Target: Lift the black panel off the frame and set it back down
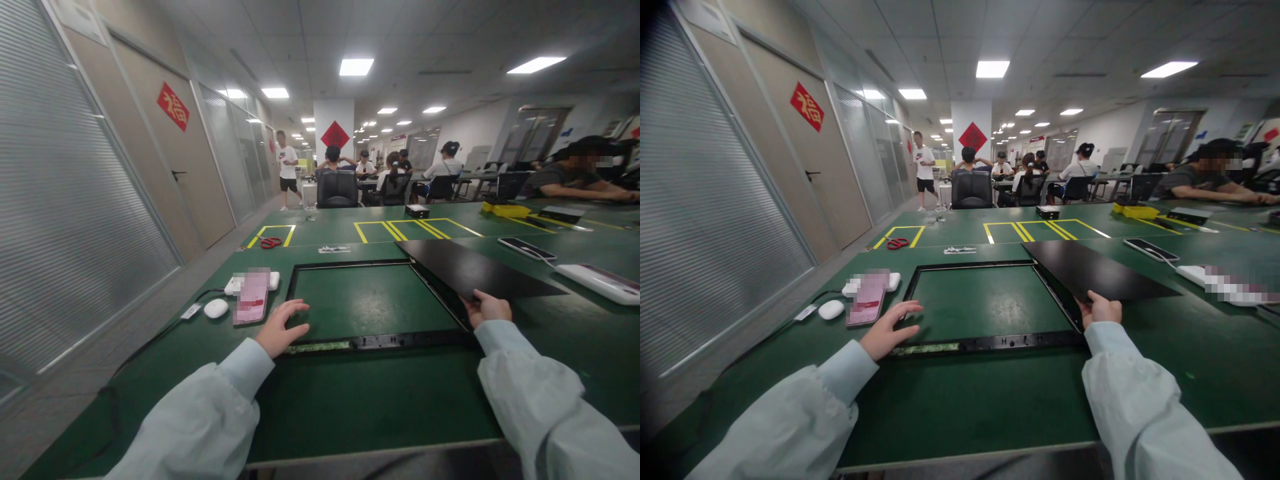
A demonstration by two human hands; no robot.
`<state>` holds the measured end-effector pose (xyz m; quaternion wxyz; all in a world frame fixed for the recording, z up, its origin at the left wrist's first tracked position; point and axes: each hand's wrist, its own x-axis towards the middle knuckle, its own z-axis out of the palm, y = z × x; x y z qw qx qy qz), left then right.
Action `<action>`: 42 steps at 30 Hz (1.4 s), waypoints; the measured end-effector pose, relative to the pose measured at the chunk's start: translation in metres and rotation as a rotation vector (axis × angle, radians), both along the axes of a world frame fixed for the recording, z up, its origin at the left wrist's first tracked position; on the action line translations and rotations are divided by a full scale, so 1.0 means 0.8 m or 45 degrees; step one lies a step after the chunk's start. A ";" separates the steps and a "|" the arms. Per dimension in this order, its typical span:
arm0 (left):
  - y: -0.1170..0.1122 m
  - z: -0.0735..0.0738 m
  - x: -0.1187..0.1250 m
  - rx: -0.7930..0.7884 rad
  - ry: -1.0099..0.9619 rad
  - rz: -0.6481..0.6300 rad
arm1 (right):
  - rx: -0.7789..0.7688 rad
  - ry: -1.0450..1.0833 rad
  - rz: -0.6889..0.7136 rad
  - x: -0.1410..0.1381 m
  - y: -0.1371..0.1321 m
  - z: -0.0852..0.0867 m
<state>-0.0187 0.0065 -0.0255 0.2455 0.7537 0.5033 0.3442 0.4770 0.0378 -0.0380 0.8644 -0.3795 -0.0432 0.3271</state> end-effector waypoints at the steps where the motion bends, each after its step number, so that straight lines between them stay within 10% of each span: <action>1: -0.001 0.002 0.000 0.000 0.000 -0.009 | -0.075 -0.005 -0.063 -0.005 -0.003 0.007; 18: -0.001 0.017 0.001 -0.085 -0.171 0.061 | 0.117 -0.156 0.102 -0.040 -0.026 0.051; 26: 0.008 0.011 0.007 -0.210 -0.785 0.225 | 0.023 0.050 0.263 -0.044 -0.035 0.065; 33: -0.004 0.044 0.014 -0.654 -1.423 0.274 | 0.014 0.111 0.397 -0.039 -0.042 0.066; 42: -0.014 0.058 0.012 -0.836 -1.492 0.214 | -0.100 0.017 0.606 -0.042 -0.043 0.057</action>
